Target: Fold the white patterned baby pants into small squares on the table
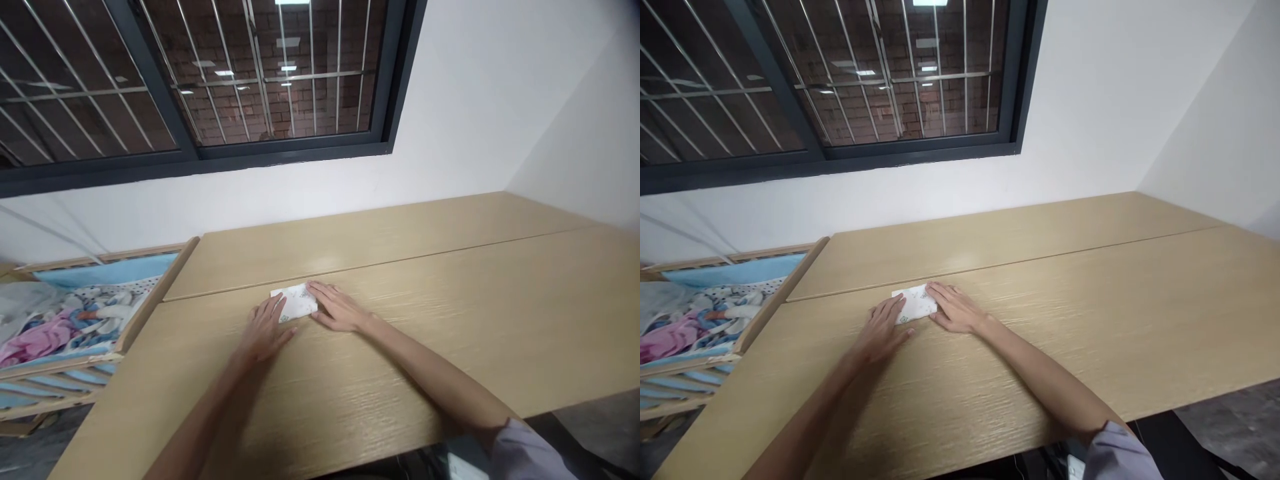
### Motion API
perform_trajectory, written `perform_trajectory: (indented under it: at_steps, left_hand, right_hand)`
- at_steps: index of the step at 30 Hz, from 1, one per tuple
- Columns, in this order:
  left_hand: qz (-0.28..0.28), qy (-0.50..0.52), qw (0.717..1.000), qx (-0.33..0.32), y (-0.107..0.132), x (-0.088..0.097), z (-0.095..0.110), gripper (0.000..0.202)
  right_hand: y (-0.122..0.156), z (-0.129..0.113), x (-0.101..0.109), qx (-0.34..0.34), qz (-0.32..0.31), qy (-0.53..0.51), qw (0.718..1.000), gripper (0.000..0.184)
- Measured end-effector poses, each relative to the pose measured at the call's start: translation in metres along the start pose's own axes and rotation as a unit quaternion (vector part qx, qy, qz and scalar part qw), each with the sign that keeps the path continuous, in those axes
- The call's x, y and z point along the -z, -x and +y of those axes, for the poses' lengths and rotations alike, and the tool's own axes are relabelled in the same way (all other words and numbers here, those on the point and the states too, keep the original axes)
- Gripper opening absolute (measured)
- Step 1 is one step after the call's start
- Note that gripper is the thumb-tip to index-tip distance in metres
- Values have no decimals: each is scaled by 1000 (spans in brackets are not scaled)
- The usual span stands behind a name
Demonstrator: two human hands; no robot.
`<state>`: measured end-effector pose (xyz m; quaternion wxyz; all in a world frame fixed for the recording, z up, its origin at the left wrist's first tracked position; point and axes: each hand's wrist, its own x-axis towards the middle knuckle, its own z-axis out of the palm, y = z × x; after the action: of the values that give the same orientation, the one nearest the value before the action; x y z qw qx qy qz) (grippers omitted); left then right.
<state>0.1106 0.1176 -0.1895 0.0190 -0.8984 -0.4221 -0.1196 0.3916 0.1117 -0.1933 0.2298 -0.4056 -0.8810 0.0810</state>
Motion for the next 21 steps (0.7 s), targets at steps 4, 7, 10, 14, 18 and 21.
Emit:
perform_trajectory:
  at_steps: [4, 7, 10, 14, 18, 21]
  left_hand:
    - [-25, 36, 999, 18, -14, 2, -3, 76]
    - [-5, 77, 996, 50, -28, 0, -8, 59]
    - [24, 99, 992, 80, -38, 5, -8, 38]
    - [81, 139, 976, 148, -36, 19, 6, 26]
    - [68, 210, 953, 206, -22, 21, 27, 33]
    - [33, 222, 941, 251, -12, 11, 40, 40]
  right_hand:
    - [-13, 5, -7, -12, -37, -25, 999, 80]
    - [-24, 12, -19, -35, -32, -45, 998, 75]
    - [-37, 17, -24, -66, 20, -60, 996, 52]
    - [-57, 16, -7, -122, 123, -149, 973, 41]
    - [-76, 16, 15, -156, 161, -306, 925, 61]
    - [-88, 20, 12, -177, 90, -333, 922, 69]
